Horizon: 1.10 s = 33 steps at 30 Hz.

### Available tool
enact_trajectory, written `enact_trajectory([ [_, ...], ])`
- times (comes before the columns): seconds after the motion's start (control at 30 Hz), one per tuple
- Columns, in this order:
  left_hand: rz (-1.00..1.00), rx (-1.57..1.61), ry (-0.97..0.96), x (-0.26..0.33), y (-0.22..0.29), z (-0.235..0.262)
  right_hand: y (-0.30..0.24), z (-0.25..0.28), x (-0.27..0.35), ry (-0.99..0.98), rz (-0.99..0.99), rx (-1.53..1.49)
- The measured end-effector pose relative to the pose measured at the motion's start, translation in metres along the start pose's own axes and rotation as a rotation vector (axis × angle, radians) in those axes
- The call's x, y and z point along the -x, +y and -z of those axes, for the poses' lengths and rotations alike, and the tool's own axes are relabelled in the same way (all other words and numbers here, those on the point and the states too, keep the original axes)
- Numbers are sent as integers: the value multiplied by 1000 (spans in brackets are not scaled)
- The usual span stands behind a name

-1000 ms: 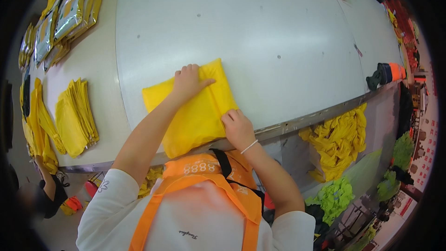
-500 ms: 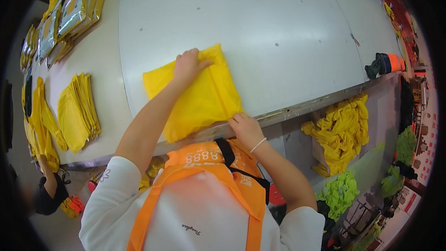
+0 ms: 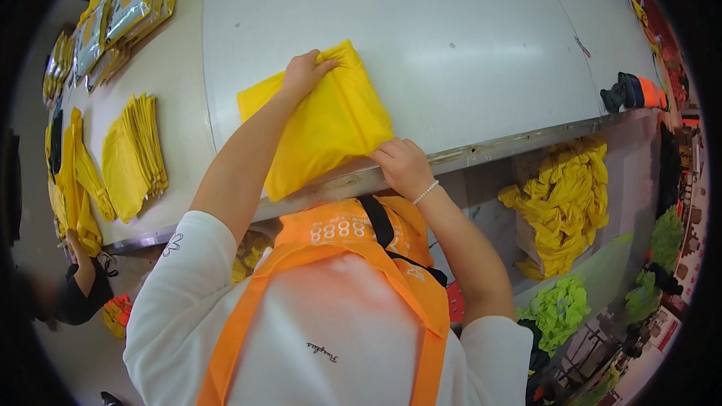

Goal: The person folds a yellow raincoat on a table, aligning the sleeves and body, then folds it into a compact rectangle. The person places the folded coat into a clear plastic bag and sets it aside. The person repeats the process with another yellow raincoat.

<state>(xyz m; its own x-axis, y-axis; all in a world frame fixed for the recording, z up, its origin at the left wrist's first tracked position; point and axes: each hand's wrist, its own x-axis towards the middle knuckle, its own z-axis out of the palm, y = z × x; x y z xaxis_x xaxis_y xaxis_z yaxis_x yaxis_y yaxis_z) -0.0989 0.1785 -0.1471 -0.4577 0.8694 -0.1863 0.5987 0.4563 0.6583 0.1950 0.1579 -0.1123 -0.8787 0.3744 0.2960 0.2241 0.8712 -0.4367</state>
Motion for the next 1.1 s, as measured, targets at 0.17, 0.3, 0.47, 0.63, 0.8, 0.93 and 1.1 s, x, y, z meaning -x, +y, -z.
enact_trajectory([
  [0.17,-68,-104,142,12,22,23,-4,1,3,-7,-147,-82],
  [0.3,-547,-281,637,75,98,74,2,9,11,98,-726,-571],
  [0.47,-508,-183,101,167,132,67,42,16,-23,213,-1138,-1412],
  [0.63,-314,-521,288,109,21,34,52,-54,-56,155,-723,-207],
  [0.8,42,-505,288,119,-11,-1,33,-59,-105,-93,-425,221],
  [0.93,271,-393,426,105,-1,-8,60,-35,-165,-181,-358,262],
  [1.1,394,-210,410,132,-13,18,49,-59,-20,202,-741,-546],
])
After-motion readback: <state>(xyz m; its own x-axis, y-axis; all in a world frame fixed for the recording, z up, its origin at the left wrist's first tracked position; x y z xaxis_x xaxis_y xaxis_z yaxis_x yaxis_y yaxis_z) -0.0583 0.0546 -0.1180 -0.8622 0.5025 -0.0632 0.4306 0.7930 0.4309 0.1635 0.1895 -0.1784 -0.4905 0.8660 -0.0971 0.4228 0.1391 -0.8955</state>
